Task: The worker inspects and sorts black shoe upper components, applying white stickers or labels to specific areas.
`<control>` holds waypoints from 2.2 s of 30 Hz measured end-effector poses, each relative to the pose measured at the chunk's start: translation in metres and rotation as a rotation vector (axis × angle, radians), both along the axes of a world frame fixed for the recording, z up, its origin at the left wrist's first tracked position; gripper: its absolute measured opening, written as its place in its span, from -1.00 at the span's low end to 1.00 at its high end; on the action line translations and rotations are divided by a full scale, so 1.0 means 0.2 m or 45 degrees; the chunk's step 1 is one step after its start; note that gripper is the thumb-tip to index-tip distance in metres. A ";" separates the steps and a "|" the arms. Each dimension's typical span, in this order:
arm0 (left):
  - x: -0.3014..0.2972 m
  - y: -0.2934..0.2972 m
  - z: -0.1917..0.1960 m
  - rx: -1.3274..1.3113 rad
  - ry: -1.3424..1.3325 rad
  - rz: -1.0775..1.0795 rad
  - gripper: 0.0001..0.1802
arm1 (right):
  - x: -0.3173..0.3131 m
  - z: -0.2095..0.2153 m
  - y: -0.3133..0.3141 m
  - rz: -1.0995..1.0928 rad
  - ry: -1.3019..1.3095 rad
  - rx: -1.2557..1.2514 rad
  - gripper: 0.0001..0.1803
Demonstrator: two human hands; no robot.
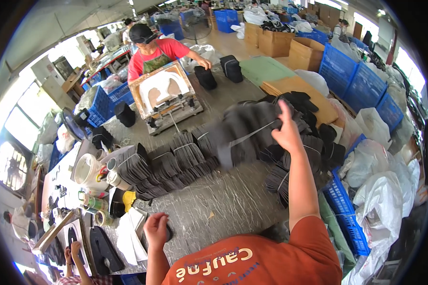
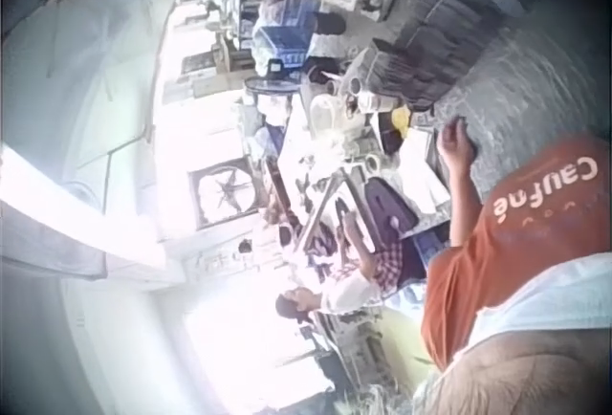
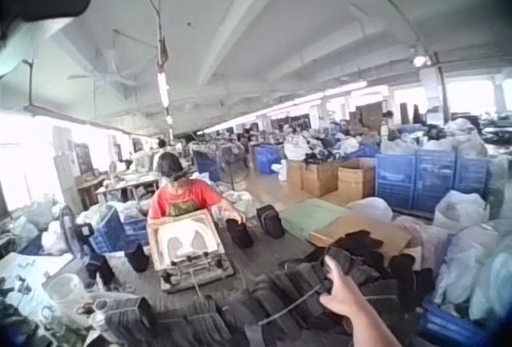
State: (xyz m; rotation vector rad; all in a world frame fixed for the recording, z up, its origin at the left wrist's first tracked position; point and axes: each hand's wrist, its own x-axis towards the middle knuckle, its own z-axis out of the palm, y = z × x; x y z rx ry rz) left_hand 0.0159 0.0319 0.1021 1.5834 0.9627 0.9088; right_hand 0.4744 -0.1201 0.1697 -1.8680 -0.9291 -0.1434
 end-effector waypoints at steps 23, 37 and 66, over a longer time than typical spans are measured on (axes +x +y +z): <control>0.44 0.08 -0.38 -1.307 -0.633 -0.479 -0.86 | -0.89 -0.64 0.27 1.197 0.262 -1.018 -0.38; -0.24 -0.22 -0.76 -2.207 -0.614 -0.249 -0.75 | -0.98 -0.56 0.01 0.541 0.026 -0.960 -0.09; -0.18 0.03 -0.20 0.913 0.838 -0.621 -0.02 | -1.17 -0.64 0.04 0.250 0.102 -0.685 -0.86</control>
